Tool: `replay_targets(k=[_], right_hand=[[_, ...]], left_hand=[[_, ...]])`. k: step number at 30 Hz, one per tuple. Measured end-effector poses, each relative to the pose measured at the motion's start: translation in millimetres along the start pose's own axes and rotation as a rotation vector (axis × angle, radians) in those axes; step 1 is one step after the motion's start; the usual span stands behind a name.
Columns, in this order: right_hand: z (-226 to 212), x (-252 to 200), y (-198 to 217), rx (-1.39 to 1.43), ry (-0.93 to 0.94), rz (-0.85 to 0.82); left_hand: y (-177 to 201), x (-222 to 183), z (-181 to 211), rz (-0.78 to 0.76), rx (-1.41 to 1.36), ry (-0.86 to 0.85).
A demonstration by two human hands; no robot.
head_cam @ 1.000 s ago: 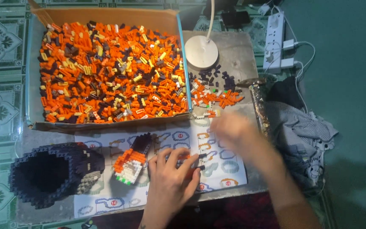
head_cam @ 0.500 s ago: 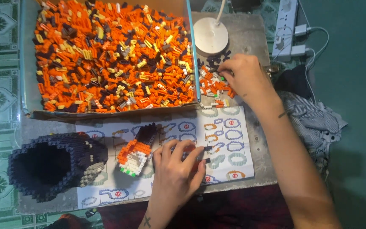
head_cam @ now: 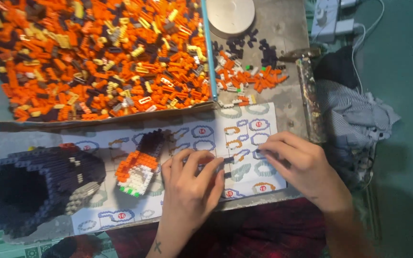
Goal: Assembling a complex structure using small interlocking plastic toy pieces and a hammer to secure them.
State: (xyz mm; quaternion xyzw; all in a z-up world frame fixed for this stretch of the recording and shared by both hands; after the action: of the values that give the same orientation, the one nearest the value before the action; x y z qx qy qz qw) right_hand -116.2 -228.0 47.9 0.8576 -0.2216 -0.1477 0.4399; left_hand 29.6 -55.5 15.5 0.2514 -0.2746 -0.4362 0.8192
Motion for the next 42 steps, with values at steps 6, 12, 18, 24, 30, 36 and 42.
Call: replay_targets(k=[6,12,18,24,30,36,42], right_hand=[[-10.1,-26.1,2.3,0.108,0.050,0.132],[-13.9,-33.1,-24.7,0.186,-0.002,0.079],[-24.6,-31.9,-28.3,0.117,0.073,0.002],[-24.3,-16.1,-35.5,0.096,0.156,0.046],[-34.3,-15.7,-37.7,0.022,0.217,0.024],[-36.7,-12.1,-37.9,0.067,0.277,0.130],[-32.9,-11.0,-43.5,0.063,0.296,0.116]], left_hand=[[-2.6,-1.5,-1.2,-0.028,-0.010,0.014],[0.3,0.6,3.2,-0.056,-0.008,-0.018],[-0.6,1.3,6.4,-0.047,0.027,-0.055],[-6.0,-0.6,4.5,-0.059,0.081,-0.064],[-6.0,-0.7,3.4,-0.083,0.078,-0.055],[-5.0,0.8,4.2,-0.072,0.067,-0.053],[-7.2,-0.4,1.9,-0.082,0.067,-0.051]])
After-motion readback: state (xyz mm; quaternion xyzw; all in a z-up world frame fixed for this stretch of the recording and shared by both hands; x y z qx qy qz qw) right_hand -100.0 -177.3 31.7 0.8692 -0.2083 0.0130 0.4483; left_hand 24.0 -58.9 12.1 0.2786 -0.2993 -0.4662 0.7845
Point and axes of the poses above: each hand's wrist, its own x-axis towards the middle knuckle, its own y-axis out of the back of the hand, z = x × y, the point moved 6 cm from there along x, towards the middle knuckle
